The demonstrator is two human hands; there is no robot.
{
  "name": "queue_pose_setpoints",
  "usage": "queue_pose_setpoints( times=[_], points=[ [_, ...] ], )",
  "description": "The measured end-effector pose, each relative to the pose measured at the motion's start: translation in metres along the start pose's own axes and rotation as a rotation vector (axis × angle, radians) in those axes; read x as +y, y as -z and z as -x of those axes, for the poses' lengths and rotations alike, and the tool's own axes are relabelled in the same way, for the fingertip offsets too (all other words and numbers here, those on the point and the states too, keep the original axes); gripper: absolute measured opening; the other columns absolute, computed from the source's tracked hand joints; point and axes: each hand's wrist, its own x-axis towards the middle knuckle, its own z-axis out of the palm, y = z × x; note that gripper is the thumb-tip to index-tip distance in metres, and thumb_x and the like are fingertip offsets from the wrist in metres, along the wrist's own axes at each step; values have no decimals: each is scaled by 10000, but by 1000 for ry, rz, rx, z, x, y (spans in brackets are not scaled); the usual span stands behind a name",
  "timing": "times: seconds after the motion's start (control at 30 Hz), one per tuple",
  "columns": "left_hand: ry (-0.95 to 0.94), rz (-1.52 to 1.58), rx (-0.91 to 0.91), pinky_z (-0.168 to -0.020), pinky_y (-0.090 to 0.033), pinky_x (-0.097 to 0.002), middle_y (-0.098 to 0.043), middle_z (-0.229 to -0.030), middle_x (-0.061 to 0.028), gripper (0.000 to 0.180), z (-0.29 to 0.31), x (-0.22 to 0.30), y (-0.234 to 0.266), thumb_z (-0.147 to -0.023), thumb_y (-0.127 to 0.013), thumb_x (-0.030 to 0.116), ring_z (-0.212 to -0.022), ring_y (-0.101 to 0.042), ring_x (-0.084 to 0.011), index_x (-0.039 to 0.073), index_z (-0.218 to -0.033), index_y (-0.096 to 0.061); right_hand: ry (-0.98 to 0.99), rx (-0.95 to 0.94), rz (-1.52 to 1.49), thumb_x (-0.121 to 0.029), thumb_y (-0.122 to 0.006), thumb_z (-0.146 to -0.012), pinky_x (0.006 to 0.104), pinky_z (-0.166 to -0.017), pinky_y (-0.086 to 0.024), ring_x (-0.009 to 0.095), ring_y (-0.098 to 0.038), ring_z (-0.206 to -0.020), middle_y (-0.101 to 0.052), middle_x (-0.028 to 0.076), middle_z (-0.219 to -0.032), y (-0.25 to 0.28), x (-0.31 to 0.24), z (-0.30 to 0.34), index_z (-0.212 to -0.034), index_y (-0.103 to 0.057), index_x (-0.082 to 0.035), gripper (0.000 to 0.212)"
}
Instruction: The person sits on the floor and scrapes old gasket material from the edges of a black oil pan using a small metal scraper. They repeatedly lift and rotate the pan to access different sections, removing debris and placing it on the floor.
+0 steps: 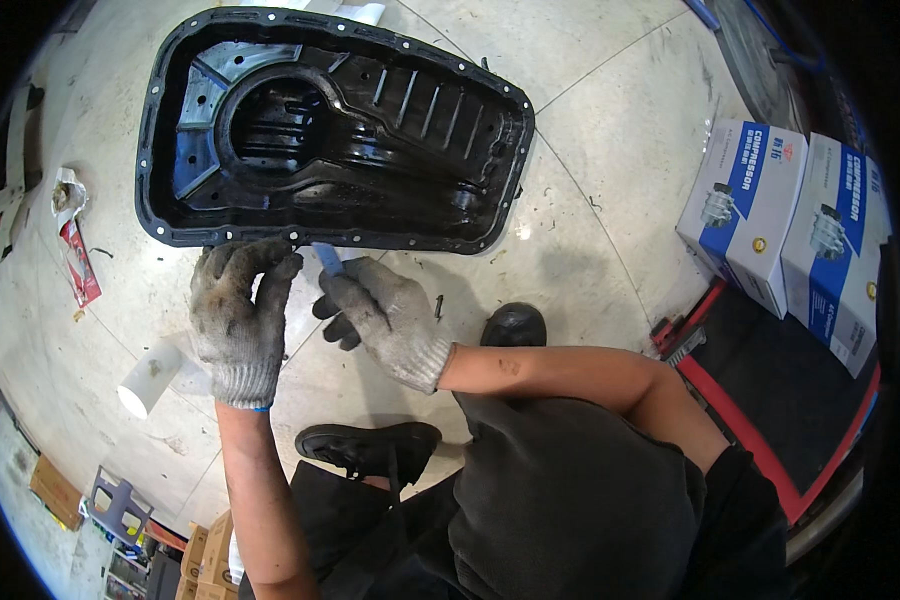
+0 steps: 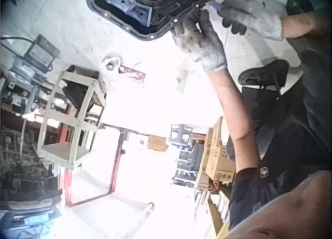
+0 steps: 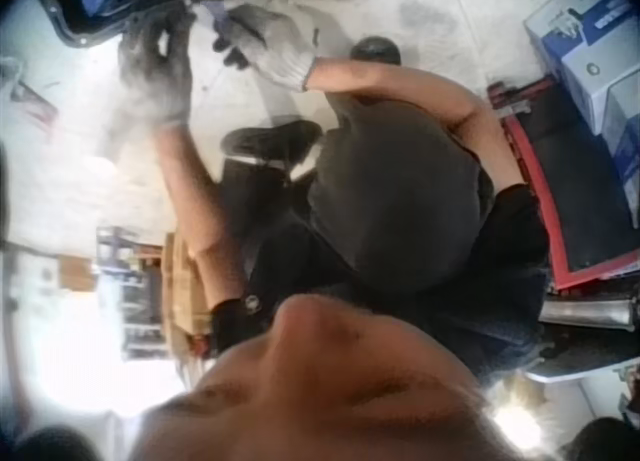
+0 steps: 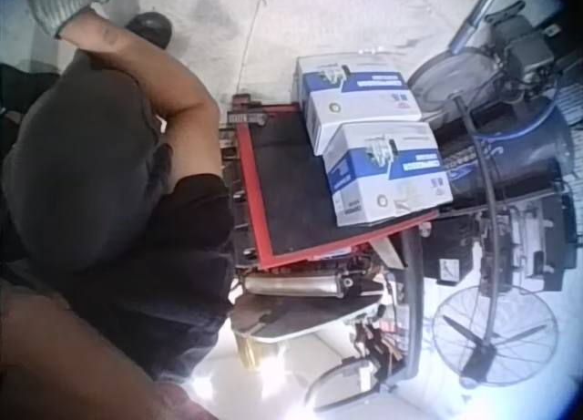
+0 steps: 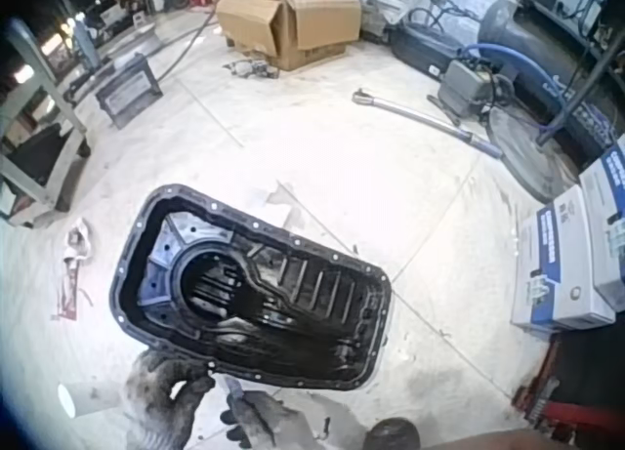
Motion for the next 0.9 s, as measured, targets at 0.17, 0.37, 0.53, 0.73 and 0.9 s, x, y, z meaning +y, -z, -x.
queue_pose_setpoints(
  times=[0.17, 0.37, 0.53, 0.73, 0.9],
  points=[
    [11, 34, 7, -860, -551, -407, -761, -1023, -115, 158, 0, 1, -1, -888, -809, 119, -963, -706, -301, 62, -1036, -806, -154, -40, 33, -367, -570, -1125, 278, -524, -559, 126, -710, -658, -737, 88, -885, -1, -12, -6, -1147, -627, 7, 379],
    [47, 64, -39, -873, -548, -428, -762, -1030, -119, 155, 1, -3, 0, -882, -812, 130, -975, -703, -312, 70, -1025, -810, -80, -100, 2, -252, -495, -1129, 354, -565, -557, 201, -699, -621, -710, 131, -793, -17, -16, -22, -1073, -579, 41, 310],
    [122, 182, -56, -909, -569, -372, -775, -1042, -111, 130, 1, 3, 7, -905, -805, 125, -952, -732, -264, 41, -1004, -798, -29, -258, 170, -256, -495, -1129, 396, -635, -588, 248, -738, -697, -738, 153, -846, -11, -13, -27, -1073, -596, 28, 306],
    [140, -23, 70, -993, -552, -408, -769, -1068, -112, 169, 58, -1, 22, -880, -783, -4, -1037, -727, -290, 45, -1042, -771, 58, -620, 1323, -197, -522, -1069, 519, -892, -609, 416, -760, -1020, -767, 210, -1098, 27, 1, -15, -1204, -656, -6, 270],
    [225, 58, 166, -1050, -533, -419, -737, -1231, -160, 391, 87, 2, -1, -875, -619, -105, -1209, -677, -321, 55, -1202, -765, -158, -720, 1392, -156, -568, -1006, 512, -949, -586, 407, -726, -1124, -735, 198, -1165, 59, -10, -6, -1300, -657, -89, 314]
  ],
)
